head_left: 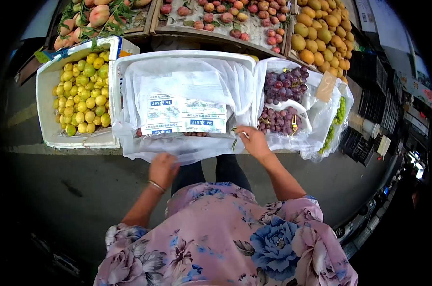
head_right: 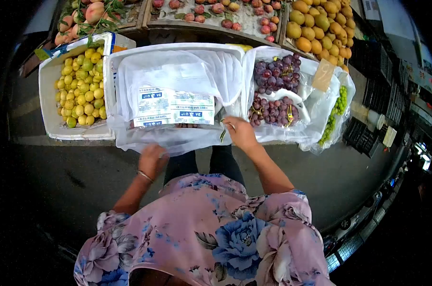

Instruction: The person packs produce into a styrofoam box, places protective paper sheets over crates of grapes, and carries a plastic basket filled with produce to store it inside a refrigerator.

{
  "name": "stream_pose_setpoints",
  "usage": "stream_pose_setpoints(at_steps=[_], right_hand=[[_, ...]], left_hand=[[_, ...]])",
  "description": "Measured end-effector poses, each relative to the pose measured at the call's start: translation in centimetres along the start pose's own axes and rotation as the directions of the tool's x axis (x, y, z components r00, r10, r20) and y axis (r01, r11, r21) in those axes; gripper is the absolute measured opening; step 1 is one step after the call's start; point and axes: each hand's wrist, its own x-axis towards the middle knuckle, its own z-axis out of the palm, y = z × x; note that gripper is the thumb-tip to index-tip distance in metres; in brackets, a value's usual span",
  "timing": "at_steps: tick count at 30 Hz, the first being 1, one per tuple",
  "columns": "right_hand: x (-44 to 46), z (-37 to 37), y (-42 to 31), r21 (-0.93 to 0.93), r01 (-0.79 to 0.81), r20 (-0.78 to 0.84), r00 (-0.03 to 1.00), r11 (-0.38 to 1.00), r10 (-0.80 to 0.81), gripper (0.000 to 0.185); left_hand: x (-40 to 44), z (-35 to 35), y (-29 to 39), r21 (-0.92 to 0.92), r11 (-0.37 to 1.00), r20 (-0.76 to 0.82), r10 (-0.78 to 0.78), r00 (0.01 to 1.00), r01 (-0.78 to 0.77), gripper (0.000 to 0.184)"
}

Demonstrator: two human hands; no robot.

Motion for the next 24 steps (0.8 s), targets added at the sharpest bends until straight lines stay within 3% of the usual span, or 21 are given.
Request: stream_pose_setpoints(at_steps=[2, 3, 4, 5, 6, 7, 8, 10, 11, 13, 14, 17, 19, 20, 21, 22, 23, 24], right_hand=[[-2.1, -0.2, -0.9, 0.098, -0.305, 0.052, 0.952, 0.947, 0.301, 0.012], [-3.6, 1.4, 2.0, 0.125, -0.235, -0.131, 0.959, 0.964, 0.251, 0.013], [-5.1, 3.0, 4.5, 0.128, -0.248, -0.134, 0.955, 0.960, 0.265, 0.013], [-6.6, 4.5, 6.6, 0.329, -0.467, -0.169, 0.826, 0.821, 0.538, 0.014], [-7.4, 5.1, 7.7, 0.521, -0.606, -0.146, 0.631, 0.601, 0.762, 0.014], [-7.6, 4.9, 7.3, 0.553, -0.759, 0.146, 0.494, 0.343, 0.857, 0.024], [-7.7, 4.8, 7.0, 0.557, -0.760, 0.144, 0.485, 0.335, 0.862, 0.024], [-7.1, 5.3, 6.6, 0.778, -0.618, 0.517, 0.534, -0.108, 0.669, 0.038], [-6.6, 5.6, 6.8, 0.781, -0.613, 0.517, 0.533, -0.116, 0.670, 0.038], [-5.3, 6.4, 7.2, 0.802, -0.527, 0.578, 0.563, -0.282, 0.590, 0.048], [-5.0, 6.8, 7.3, 0.806, -0.515, 0.576, 0.567, -0.292, 0.589, 0.048], [-4.5, 7.5, 7.6, 0.782, -0.505, 0.598, 0.446, -0.365, 0.666, 0.045], [-4.4, 7.9, 6.4, 0.808, -0.393, 0.589, 0.506, -0.439, 0.630, 0.047], [-4.1, 8.2, 5.6, 0.812, -0.289, 0.571, 0.567, -0.506, 0.594, 0.048], [-3.7, 9.0, 5.0, 0.836, -0.243, 0.543, 0.493, -0.491, 0.680, 0.045], [-3.6, 9.5, 4.7, 0.836, -0.229, 0.541, 0.499, -0.499, 0.677, 0.045], [-3.6, 9.7, 4.6, 0.859, -0.208, 0.506, 0.480, -0.468, 0.717, 0.042], [-3.5, 9.8, 4.6, 0.882, -0.182, 0.467, 0.457, -0.434, 0.757, 0.040]], left_hand=[[-0.8, 4.9, 1.8, -0.307, 0.932, 0.282, -0.105, 0.954, 0.193, 0.024], [-0.3, 7.1, 2.6, -0.447, 0.817, 0.414, -0.171, 0.894, 0.364, 0.026], [0.1, 8.8, 3.4, -0.537, 0.655, 0.552, -0.203, 0.809, 0.532, 0.028], [0.6, 9.7, 4.3, -0.532, 0.656, 0.563, -0.199, 0.802, 0.536, 0.028], [1.7, 10.5, 4.9, -0.591, 0.295, 0.706, -0.260, 0.658, 0.751, 0.034], [2.7, 11.0, 5.4, -0.527, -0.113, 0.837, -0.237, 0.493, 0.842, 0.040], [3.3, 11.3, 5.8, -0.520, -0.108, 0.842, -0.232, 0.487, 0.848, 0.040], [4.5, 11.8, 6.5, -0.642, -0.445, 0.733, -0.116, 0.670, 0.625, 0.049], [5.4, 11.9, 6.7, -0.559, -0.552, 0.786, -0.114, 0.608, 0.619, 0.045], [6.7, 12.1, 6.4, -0.535, -0.557, 0.805, -0.107, 0.584, 0.636, 0.044], [7.2, 12.2, 6.3, -0.509, -0.567, 0.821, -0.095, 0.563, 0.647, 0.043], [8.3, 11.0, 6.2, -0.629, -0.524, 0.731, -0.147, 0.666, 0.575, 0.037], [9.4, 8.0, 6.4, -0.703, -0.508, 0.651, -0.177, 0.738, 0.498, 0.032], [9.6, 6.8, 6.2, -0.731, -0.460, 0.625, -0.156, 0.765, 0.504, 0.034], [9.7, 5.7, 5.9, -0.729, -0.361, 0.662, -0.151, 0.734, 0.582, 0.034], [9.8, 4.5, 6.0, -0.713, -0.256, 0.697, -0.152, 0.701, 0.653, 0.036], [10.2, 3.3, 6.2, -0.713, -0.236, 0.698, -0.147, 0.701, 0.661, 0.036], [10.9, 1.9, 6.7, -0.614, 0.010, 0.778, -0.161, 0.607, 0.789, 0.036]])
